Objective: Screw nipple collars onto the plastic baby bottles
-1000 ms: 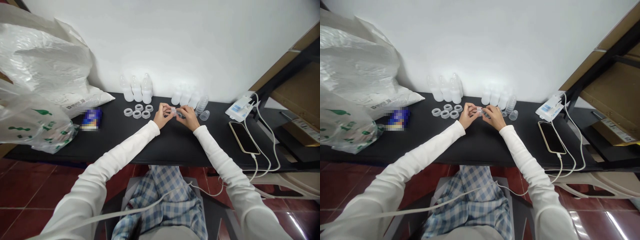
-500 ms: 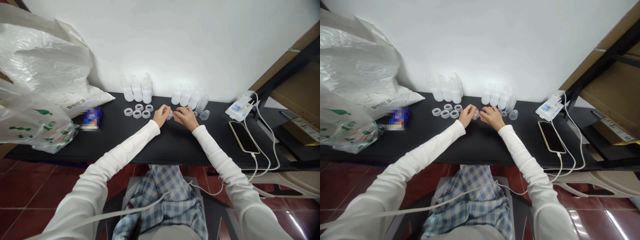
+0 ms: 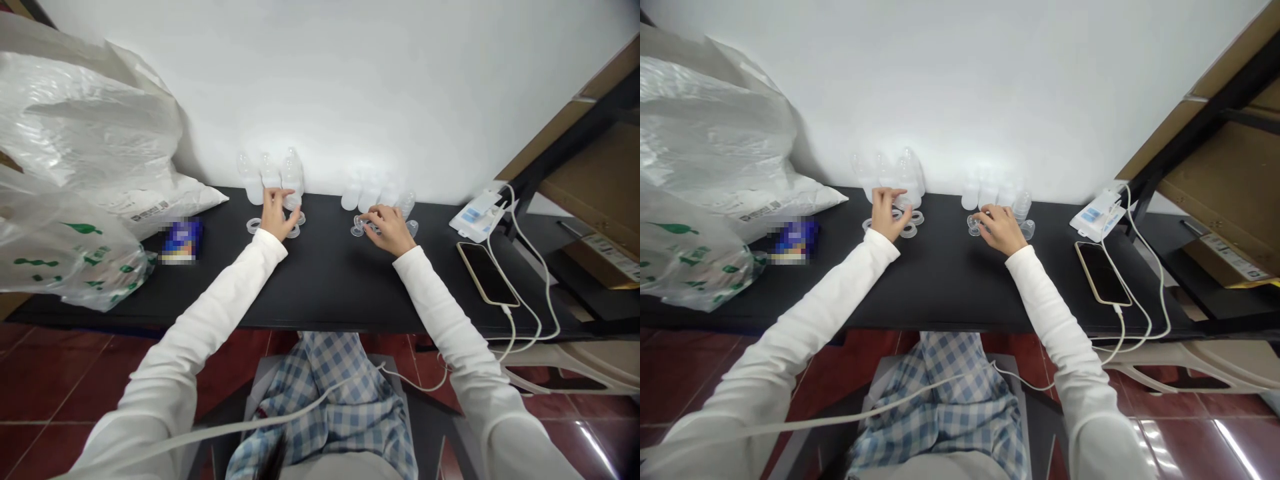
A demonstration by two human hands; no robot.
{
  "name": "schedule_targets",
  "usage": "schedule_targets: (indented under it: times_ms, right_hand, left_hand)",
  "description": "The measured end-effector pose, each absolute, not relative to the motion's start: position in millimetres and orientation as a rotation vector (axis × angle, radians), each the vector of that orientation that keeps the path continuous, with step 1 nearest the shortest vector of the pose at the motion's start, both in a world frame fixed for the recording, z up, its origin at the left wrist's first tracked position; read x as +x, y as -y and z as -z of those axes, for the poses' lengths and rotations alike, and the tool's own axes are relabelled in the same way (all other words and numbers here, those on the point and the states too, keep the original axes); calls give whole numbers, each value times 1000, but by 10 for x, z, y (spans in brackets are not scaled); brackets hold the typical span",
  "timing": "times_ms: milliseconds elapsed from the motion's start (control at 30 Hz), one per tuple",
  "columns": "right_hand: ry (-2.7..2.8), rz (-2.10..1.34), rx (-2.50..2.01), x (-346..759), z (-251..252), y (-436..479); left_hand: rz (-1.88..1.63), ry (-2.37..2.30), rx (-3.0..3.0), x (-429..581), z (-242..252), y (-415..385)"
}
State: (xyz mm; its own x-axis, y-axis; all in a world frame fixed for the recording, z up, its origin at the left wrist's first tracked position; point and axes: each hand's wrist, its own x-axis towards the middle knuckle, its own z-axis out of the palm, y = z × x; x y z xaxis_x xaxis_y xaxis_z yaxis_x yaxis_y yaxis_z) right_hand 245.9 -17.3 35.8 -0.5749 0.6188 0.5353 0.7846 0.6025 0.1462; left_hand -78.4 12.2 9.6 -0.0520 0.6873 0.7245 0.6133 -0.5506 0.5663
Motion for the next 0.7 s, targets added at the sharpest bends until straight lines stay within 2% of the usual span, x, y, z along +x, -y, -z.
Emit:
schedule_targets:
  times_ms: [200, 333, 700]
  right_hand:
    - [2607, 425, -1181, 2419, -373, 262]
    - [2640, 369, -1264, 2401, -356, 280]
    - [2584, 251, -1283, 2417, -351, 291]
  left_hand:
    - [-1723, -1889, 1882, -1366, -67, -243]
    - [-1514, -2122, 1722, -1550, -31, -230]
    - [-1082, -2243, 1598, -1459, -47, -191]
